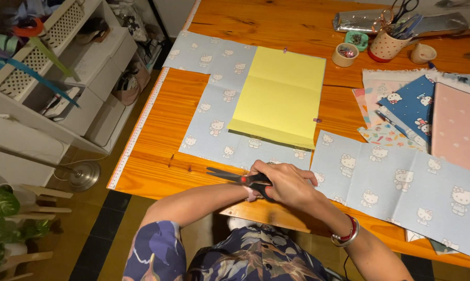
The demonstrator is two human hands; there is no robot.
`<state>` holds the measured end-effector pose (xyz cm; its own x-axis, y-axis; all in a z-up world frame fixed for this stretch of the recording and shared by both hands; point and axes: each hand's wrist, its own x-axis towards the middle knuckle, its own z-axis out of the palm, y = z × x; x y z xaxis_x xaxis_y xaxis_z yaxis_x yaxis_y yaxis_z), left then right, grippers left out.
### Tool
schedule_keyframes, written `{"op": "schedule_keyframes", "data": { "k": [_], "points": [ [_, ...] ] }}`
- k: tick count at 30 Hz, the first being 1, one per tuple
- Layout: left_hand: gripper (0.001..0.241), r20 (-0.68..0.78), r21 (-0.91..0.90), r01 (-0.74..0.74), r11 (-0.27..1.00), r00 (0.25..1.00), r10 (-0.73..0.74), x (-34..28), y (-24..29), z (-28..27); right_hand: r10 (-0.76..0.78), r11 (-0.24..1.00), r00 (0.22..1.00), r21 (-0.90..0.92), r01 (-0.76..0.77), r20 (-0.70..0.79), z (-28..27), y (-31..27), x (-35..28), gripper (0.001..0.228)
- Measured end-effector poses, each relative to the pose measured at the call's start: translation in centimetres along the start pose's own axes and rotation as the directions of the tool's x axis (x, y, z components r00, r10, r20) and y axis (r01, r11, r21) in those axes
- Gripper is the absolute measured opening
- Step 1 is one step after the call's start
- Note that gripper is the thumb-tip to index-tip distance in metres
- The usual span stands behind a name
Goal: The person places a yellow paper template on a piece of light blue Hello Kitty patterned fabric and secures it with clips. They then use scissors to cut the fabric along the template's edges, creating a shaped piece. Finally, they fold the cut fabric strip.
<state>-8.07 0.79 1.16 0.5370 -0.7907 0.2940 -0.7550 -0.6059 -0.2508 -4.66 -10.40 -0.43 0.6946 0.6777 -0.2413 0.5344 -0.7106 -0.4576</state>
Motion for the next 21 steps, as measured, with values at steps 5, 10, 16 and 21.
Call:
{"op": "schedule_keyframes", "data": {
  "k": [5, 10, 16, 21],
  "points": [
    [0.087, 0.166, -0.102, 0.217, 0.971, 0.966, -0.198, 1.9, 0.0, 0.9, -0.063, 0.925, 0.956, 0.343, 0.164, -0.286, -12.6, 1.7, -6.3, 0.048],
    [0.12, 0.269, -0.126, 0.366, 0.922, 0.907, -0.324, 3.4, -1.6, 1.0, 0.093, 0.858, 0.978, 0.514, 0.016, -0.187, -17.7, 16.1, -7.2, 0.038],
    [0.122, 0.563, -0.282, 0.509, 0.813, 0.774, -0.29, 3.2, -2.5, 5.5, 0.137, 0.822, 0.913, 0.47, -0.322, 0.385, -18.0, 22.7, -7.0, 0.03],
    [0.101, 0.597, -0.169, 0.398, 0.902, 0.769, -0.228, 3.6, -1.5, 5.6, -0.077, 0.865, 0.717, 0.405, -0.298, 0.692, -18.5, 23.3, -6.4, 0.049]
  ]
}}
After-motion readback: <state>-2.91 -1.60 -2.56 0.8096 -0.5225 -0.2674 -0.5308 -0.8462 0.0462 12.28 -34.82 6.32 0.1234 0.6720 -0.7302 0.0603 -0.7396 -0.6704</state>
